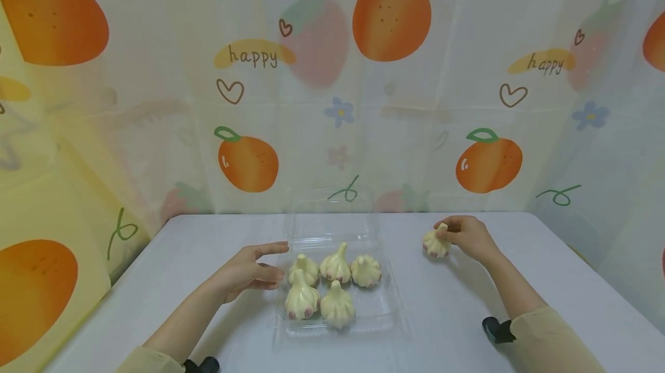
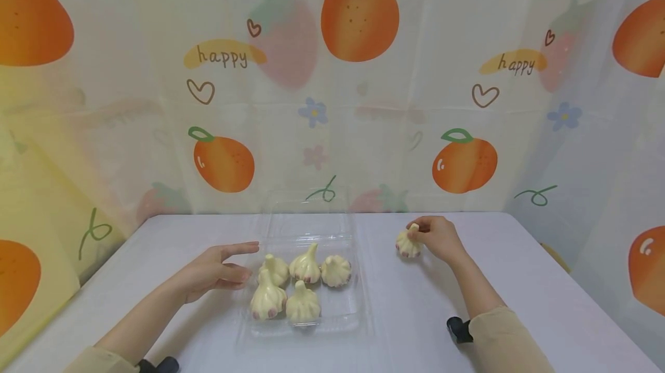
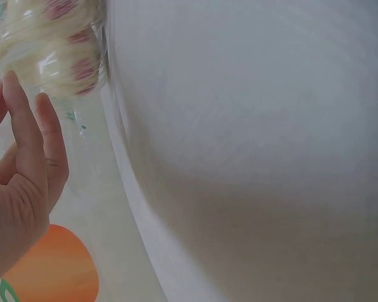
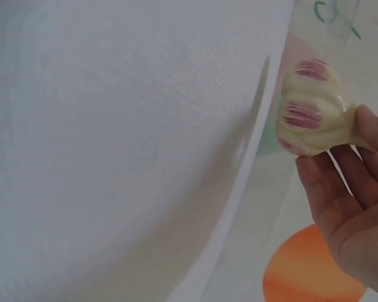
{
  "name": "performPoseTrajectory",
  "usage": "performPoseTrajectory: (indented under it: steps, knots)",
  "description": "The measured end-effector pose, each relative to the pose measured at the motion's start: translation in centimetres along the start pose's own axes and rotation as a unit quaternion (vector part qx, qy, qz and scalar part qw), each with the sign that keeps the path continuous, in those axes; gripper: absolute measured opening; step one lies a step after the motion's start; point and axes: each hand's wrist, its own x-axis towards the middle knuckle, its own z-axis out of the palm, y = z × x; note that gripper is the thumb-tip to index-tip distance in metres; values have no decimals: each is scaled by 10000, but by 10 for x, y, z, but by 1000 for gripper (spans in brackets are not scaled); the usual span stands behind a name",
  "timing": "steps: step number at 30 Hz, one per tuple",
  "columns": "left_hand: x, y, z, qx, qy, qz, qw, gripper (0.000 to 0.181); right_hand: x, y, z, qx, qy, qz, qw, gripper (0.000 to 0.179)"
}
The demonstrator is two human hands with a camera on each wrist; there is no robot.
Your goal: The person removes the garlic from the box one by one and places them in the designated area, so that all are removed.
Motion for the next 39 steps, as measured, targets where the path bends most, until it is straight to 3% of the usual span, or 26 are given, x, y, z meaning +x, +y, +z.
performPoseTrajectory:
  steps: [13, 39]
  knots:
    - [1, -1, -1, -3, 4, 8, 10000, 70, -1, 1, 0, -197, -191, 348, 9990, 25]
    - [1, -3, -2, 3, 31, -43, 10000, 72, -3, 1, 0, -7, -399, 473, 9981, 26]
